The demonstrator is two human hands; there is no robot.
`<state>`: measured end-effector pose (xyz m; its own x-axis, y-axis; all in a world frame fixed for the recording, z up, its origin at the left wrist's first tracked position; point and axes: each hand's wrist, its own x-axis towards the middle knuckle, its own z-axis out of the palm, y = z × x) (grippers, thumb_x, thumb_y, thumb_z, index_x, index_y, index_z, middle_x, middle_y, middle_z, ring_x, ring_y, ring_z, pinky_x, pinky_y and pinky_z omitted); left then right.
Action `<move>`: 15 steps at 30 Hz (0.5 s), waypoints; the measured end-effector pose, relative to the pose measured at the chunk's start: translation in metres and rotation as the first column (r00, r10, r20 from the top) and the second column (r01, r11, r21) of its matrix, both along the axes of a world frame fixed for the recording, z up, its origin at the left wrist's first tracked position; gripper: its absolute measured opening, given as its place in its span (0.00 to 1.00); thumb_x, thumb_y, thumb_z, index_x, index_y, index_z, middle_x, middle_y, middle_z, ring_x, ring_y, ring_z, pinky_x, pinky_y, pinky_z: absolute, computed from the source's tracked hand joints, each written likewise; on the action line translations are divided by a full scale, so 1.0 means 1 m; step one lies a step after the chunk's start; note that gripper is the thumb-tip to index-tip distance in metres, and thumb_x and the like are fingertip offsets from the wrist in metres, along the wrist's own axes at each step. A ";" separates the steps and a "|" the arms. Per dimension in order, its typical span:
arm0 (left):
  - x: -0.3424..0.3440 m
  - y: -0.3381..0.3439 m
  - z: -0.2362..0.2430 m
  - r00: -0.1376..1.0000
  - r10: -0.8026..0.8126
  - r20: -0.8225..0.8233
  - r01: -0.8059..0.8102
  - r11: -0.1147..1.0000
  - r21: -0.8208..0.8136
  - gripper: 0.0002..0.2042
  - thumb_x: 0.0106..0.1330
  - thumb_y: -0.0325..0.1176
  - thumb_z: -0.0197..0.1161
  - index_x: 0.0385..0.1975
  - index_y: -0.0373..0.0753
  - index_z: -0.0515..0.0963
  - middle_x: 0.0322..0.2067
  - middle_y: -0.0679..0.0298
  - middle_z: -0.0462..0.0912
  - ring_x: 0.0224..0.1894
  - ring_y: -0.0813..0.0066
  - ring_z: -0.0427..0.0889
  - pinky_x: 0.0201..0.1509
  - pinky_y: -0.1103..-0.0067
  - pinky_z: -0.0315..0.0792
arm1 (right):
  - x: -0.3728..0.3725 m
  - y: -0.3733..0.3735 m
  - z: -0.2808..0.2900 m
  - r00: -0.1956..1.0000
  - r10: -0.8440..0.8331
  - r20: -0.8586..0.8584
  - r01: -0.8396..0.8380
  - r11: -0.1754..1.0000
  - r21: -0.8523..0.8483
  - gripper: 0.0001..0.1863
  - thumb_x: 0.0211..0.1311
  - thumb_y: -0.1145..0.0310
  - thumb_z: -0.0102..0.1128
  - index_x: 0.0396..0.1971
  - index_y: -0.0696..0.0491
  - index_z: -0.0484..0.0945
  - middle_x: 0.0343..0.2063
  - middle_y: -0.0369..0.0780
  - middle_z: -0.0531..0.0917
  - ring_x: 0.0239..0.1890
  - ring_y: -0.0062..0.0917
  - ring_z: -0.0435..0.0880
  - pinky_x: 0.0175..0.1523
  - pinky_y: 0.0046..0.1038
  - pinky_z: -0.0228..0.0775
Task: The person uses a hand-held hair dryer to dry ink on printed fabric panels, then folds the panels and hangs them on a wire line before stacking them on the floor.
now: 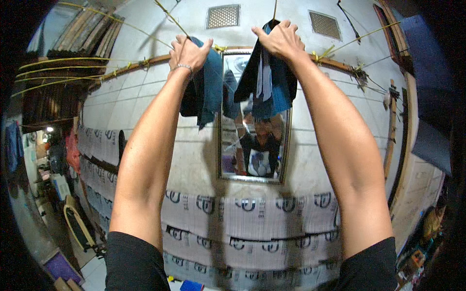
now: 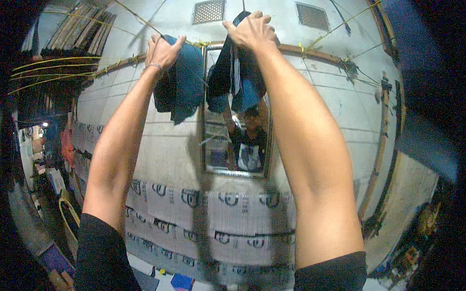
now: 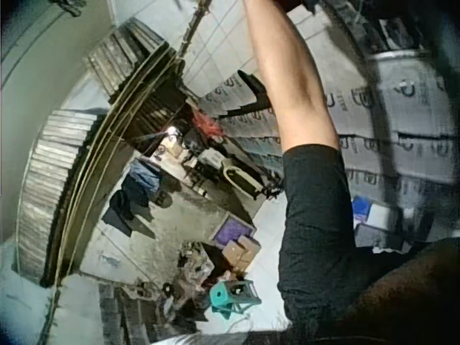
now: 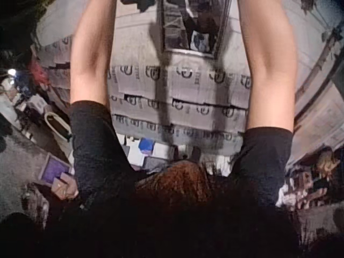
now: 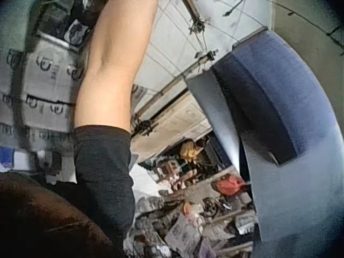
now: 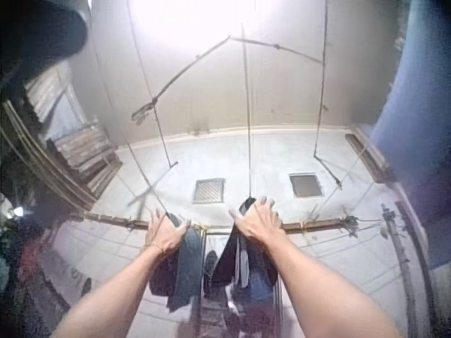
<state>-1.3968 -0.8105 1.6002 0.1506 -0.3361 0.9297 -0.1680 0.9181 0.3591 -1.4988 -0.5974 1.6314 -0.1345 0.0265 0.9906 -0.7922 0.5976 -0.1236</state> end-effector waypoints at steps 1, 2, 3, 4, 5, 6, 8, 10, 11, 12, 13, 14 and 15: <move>-0.012 0.000 -0.002 0.999 -0.020 0.033 0.020 1.000 0.016 0.48 0.52 0.65 0.60 0.60 0.25 0.57 0.57 0.39 0.65 0.60 0.42 0.68 0.62 0.59 0.65 | -0.016 -0.007 0.006 1.000 -0.004 -0.014 0.004 1.000 -0.003 0.55 0.51 0.32 0.55 0.60 0.69 0.57 0.57 0.62 0.64 0.57 0.57 0.70 0.58 0.50 0.67; -0.023 0.000 0.001 0.999 -0.026 0.020 0.025 0.999 0.035 0.48 0.53 0.65 0.59 0.61 0.27 0.57 0.58 0.40 0.64 0.60 0.43 0.67 0.62 0.59 0.65 | -0.031 -0.013 0.011 0.999 -0.006 -0.039 0.007 1.000 0.005 0.56 0.50 0.32 0.55 0.61 0.70 0.55 0.57 0.63 0.63 0.57 0.60 0.68 0.58 0.51 0.67; -0.033 -0.003 0.007 1.000 -0.010 0.016 0.009 0.999 0.041 0.48 0.53 0.65 0.59 0.61 0.27 0.56 0.58 0.40 0.64 0.61 0.43 0.66 0.62 0.58 0.64 | -0.038 -0.018 0.017 0.999 0.029 -0.014 -0.028 0.998 0.047 0.56 0.50 0.32 0.54 0.61 0.70 0.55 0.58 0.64 0.62 0.58 0.61 0.67 0.58 0.51 0.66; -0.043 -0.007 0.012 1.000 0.004 0.012 -0.004 0.999 0.048 0.48 0.53 0.65 0.59 0.61 0.28 0.56 0.58 0.41 0.63 0.61 0.43 0.66 0.62 0.57 0.64 | -0.047 -0.023 0.021 1.000 0.013 -0.011 -0.012 0.999 0.050 0.55 0.50 0.33 0.54 0.61 0.70 0.55 0.58 0.64 0.62 0.58 0.61 0.67 0.58 0.51 0.66; -0.053 -0.010 0.017 1.000 0.016 0.010 -0.017 0.998 0.055 0.48 0.53 0.65 0.59 0.61 0.28 0.56 0.59 0.41 0.63 0.62 0.44 0.65 0.62 0.56 0.64 | -0.058 -0.028 0.024 1.000 -0.005 -0.006 0.006 0.999 0.053 0.55 0.50 0.34 0.53 0.61 0.70 0.55 0.58 0.64 0.61 0.58 0.61 0.67 0.59 0.51 0.66; -0.066 -0.013 0.018 0.999 0.034 0.003 -0.034 0.997 0.074 0.47 0.53 0.65 0.59 0.61 0.30 0.56 0.60 0.43 0.62 0.63 0.44 0.63 0.62 0.55 0.63 | -0.065 -0.034 0.023 0.998 -0.047 -0.031 0.049 0.997 0.065 0.53 0.50 0.37 0.53 0.61 0.70 0.56 0.58 0.64 0.61 0.58 0.60 0.67 0.60 0.49 0.66; -0.086 -0.018 0.021 0.998 0.065 -0.007 -0.064 0.994 0.093 0.48 0.51 0.66 0.60 0.60 0.30 0.56 0.60 0.43 0.61 0.63 0.44 0.62 0.62 0.52 0.62 | -0.077 -0.042 0.023 0.997 -0.058 -0.060 0.062 0.996 0.060 0.52 0.48 0.38 0.54 0.61 0.69 0.57 0.58 0.62 0.62 0.58 0.59 0.67 0.60 0.53 0.64; -0.100 -0.020 0.024 0.996 0.087 0.007 -0.087 0.992 0.090 0.49 0.50 0.67 0.60 0.60 0.30 0.56 0.59 0.43 0.61 0.64 0.44 0.61 0.62 0.51 0.61 | -0.085 -0.047 0.027 0.989 -0.117 -0.095 0.123 0.991 0.052 0.52 0.47 0.39 0.55 0.62 0.68 0.56 0.59 0.59 0.62 0.60 0.58 0.64 0.58 0.61 0.60; -0.103 -0.022 0.025 0.996 0.085 0.018 -0.086 0.993 0.086 0.49 0.50 0.68 0.60 0.61 0.30 0.56 0.59 0.43 0.61 0.64 0.44 0.61 0.62 0.51 0.60 | -0.088 -0.049 0.028 0.989 -0.119 -0.084 0.123 0.991 0.051 0.52 0.48 0.38 0.54 0.61 0.68 0.57 0.59 0.59 0.62 0.60 0.58 0.64 0.58 0.64 0.59; -0.103 -0.027 0.029 0.996 0.086 0.028 -0.088 0.993 0.081 0.50 0.50 0.68 0.59 0.61 0.30 0.57 0.59 0.44 0.61 0.64 0.43 0.61 0.63 0.50 0.60 | -0.088 -0.051 0.030 0.990 -0.117 -0.074 0.121 0.991 0.048 0.52 0.48 0.37 0.53 0.61 0.68 0.57 0.58 0.59 0.63 0.60 0.58 0.64 0.57 0.66 0.58; -0.103 -0.035 0.032 0.997 0.056 0.051 -0.059 0.997 0.043 0.50 0.50 0.69 0.58 0.61 0.29 0.57 0.59 0.43 0.61 0.64 0.43 0.61 0.63 0.50 0.60 | -0.087 -0.052 0.031 0.991 -0.117 -0.064 0.120 0.992 0.046 0.52 0.49 0.36 0.52 0.60 0.69 0.57 0.58 0.59 0.63 0.59 0.59 0.64 0.56 0.68 0.57; -0.102 -0.045 0.034 0.997 0.027 0.076 -0.027 1.000 0.006 0.50 0.50 0.70 0.58 0.61 0.29 0.57 0.60 0.43 0.61 0.64 0.43 0.60 0.63 0.50 0.60 | -0.089 -0.051 0.029 0.988 -0.113 -0.102 0.117 0.993 0.034 0.51 0.49 0.37 0.52 0.60 0.69 0.58 0.58 0.60 0.63 0.59 0.57 0.65 0.57 0.63 0.59; -0.101 -0.058 0.035 0.995 -0.005 0.101 0.008 1.000 -0.028 0.50 0.50 0.70 0.57 0.61 0.29 0.57 0.60 0.43 0.61 0.64 0.43 0.60 0.63 0.50 0.60 | -0.093 -0.051 0.027 0.991 -0.099 -0.094 0.103 0.994 0.034 0.51 0.49 0.37 0.52 0.59 0.69 0.58 0.58 0.60 0.63 0.60 0.57 0.65 0.58 0.62 0.60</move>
